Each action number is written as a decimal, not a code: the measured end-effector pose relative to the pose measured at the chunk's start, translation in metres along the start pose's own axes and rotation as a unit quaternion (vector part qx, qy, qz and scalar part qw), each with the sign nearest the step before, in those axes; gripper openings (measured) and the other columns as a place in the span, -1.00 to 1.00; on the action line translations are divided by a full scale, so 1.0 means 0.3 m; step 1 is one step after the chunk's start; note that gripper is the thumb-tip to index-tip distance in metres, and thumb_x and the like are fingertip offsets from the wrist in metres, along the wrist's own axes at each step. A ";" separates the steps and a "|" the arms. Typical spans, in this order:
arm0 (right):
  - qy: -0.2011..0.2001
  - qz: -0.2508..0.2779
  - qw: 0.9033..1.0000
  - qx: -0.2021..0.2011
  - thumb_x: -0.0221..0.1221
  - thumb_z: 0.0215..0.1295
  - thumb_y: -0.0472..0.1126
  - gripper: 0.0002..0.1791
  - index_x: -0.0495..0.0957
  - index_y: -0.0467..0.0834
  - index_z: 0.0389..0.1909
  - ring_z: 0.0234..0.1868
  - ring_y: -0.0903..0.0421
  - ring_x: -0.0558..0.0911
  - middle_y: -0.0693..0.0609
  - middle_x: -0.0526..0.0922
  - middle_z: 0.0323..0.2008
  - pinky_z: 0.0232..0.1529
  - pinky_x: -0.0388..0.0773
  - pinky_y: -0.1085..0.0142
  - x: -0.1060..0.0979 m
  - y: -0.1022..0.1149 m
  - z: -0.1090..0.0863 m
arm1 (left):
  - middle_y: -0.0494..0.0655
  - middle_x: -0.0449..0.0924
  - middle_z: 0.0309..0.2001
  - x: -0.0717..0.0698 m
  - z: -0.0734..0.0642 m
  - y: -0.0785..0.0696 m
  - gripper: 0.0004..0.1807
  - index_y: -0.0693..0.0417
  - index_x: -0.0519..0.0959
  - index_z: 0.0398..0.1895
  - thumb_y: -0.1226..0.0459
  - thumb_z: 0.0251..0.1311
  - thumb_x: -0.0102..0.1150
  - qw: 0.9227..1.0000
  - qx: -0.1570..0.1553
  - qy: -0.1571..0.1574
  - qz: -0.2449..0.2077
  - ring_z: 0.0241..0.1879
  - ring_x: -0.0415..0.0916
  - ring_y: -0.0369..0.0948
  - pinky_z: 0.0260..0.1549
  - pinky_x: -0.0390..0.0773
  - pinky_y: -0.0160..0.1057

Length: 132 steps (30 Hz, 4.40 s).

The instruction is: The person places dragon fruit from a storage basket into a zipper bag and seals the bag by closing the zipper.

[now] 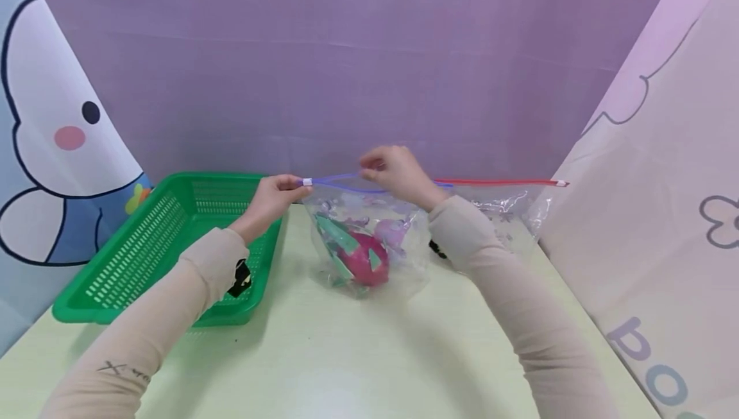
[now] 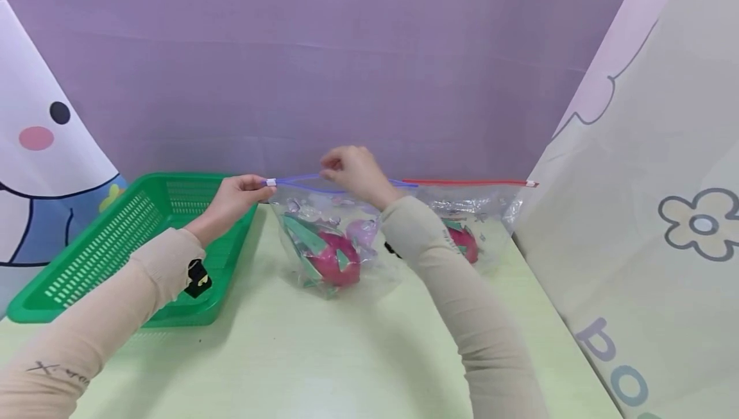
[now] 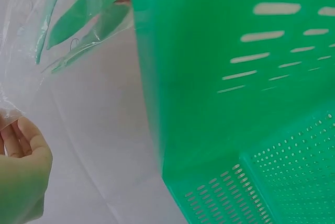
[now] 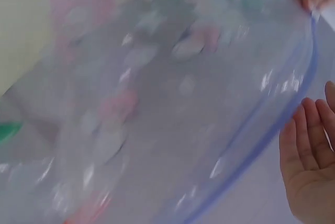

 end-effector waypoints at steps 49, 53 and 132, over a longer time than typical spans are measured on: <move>-0.021 0.060 0.997 0.049 0.18 0.21 -0.21 -0.85 0.65 -0.13 -0.24 -0.39 0.18 0.56 0.04 0.65 -0.33 -0.35 0.54 0.41 0.203 0.020 0.046 | -0.02 0.56 -0.10 0.024 -0.031 -0.037 -0.69 0.11 0.61 -0.22 0.08 0.10 0.22 1.000 0.000 -0.010 -0.002 -0.06 0.43 -0.10 0.01 0.36 -0.01; -0.023 0.067 0.997 0.038 0.19 0.20 -0.22 -0.84 0.65 -0.14 -0.23 -0.37 0.18 0.57 0.03 0.66 -0.31 -0.33 0.54 0.41 0.196 0.019 0.044 | -0.03 0.57 -0.11 0.016 -0.029 -0.039 -0.68 0.11 0.61 -0.20 0.07 0.11 0.22 1.000 0.004 -0.009 0.003 -0.07 0.44 -0.11 0.02 0.36 -0.01; -0.162 0.098 0.953 -0.237 0.28 0.00 -0.37 -0.95 0.68 -0.21 -0.47 -0.49 0.17 0.62 -0.06 0.69 -0.47 -0.41 0.58 0.42 0.086 0.017 -0.052 | -0.05 0.61 -0.13 -0.001 -0.031 -0.043 -0.63 0.07 0.62 -0.16 0.04 0.04 0.25 0.997 0.048 0.059 -0.001 -0.03 0.48 -0.15 -0.01 0.45 -0.11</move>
Point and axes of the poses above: each hand's wrist, its own z-axis towards the middle knuckle, its own x-axis out of the palm, y = z × x, the point moved 10 cm from there along z, towards the middle knuckle
